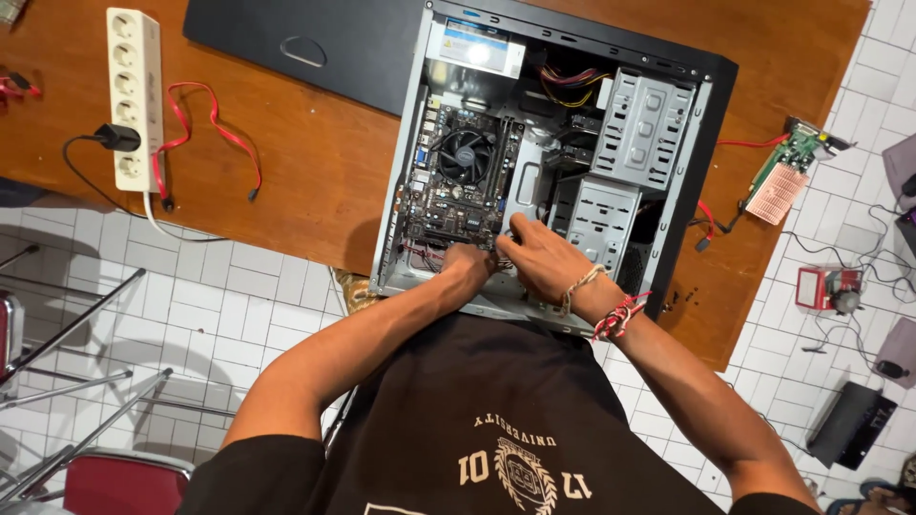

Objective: Securing a motherboard into a computer case using a screwdriver and screws.

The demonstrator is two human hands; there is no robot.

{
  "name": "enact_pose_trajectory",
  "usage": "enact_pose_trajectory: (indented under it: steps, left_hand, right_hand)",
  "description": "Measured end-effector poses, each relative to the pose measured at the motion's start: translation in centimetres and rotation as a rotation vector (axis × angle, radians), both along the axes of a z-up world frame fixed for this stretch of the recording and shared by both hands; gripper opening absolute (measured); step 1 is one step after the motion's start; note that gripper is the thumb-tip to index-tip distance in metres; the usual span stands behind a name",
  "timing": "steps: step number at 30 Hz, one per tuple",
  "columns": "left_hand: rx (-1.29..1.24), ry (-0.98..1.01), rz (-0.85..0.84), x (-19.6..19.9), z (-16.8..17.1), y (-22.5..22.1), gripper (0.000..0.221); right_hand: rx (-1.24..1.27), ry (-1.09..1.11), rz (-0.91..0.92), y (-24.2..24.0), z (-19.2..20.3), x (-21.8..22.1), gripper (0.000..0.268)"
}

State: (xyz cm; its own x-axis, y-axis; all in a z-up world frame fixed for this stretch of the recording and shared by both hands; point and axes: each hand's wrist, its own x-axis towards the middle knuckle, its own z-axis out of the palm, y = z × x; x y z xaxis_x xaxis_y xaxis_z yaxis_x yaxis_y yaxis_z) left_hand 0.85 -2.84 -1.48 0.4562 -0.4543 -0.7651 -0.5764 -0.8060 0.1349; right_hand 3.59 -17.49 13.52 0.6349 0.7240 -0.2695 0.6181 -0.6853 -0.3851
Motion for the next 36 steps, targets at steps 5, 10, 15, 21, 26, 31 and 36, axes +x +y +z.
enact_pose_trajectory:
  steps: [5, 10, 15, 21, 26, 31, 36]
  left_hand:
    - [0.022, -0.072, 0.006, -1.1, -5.3, 1.1, 0.035]
    - [0.037, -0.103, -0.045, -0.4, 0.3, 0.9, 0.035]
    - [-0.04, -0.105, 0.032, -0.8, -4.1, 0.4, 0.034]
    - [-0.047, -0.101, 0.049, -1.3, -7.1, 0.0, 0.037]
    - [-0.087, -0.138, 0.08, -1.1, -5.5, 0.2, 0.038]
    - [-0.137, -0.143, 0.134, -1.0, -6.3, 0.3, 0.04]
    - [-0.1, -0.085, 0.175, -0.9, -5.9, -0.3, 0.036]
  right_hand:
    - [0.015, -0.076, 0.021, 1.2, 1.2, 0.2, 0.028]
    - [0.056, -0.212, 0.077, 1.2, 0.0, 0.1, 0.021]
    - [0.089, -0.069, 0.022, 1.1, 0.5, 0.1, 0.028]
    - [0.11, -0.095, 0.05, 1.3, 0.9, 0.2, 0.024]
    - [0.159, -0.069, 0.041, 0.7, 0.8, 0.6, 0.024]
    - [0.156, 0.018, -0.034, 0.4, 2.4, 0.8, 0.027]
    - [-0.056, -0.43, -0.235, 1.1, 2.7, -0.7, 0.034]
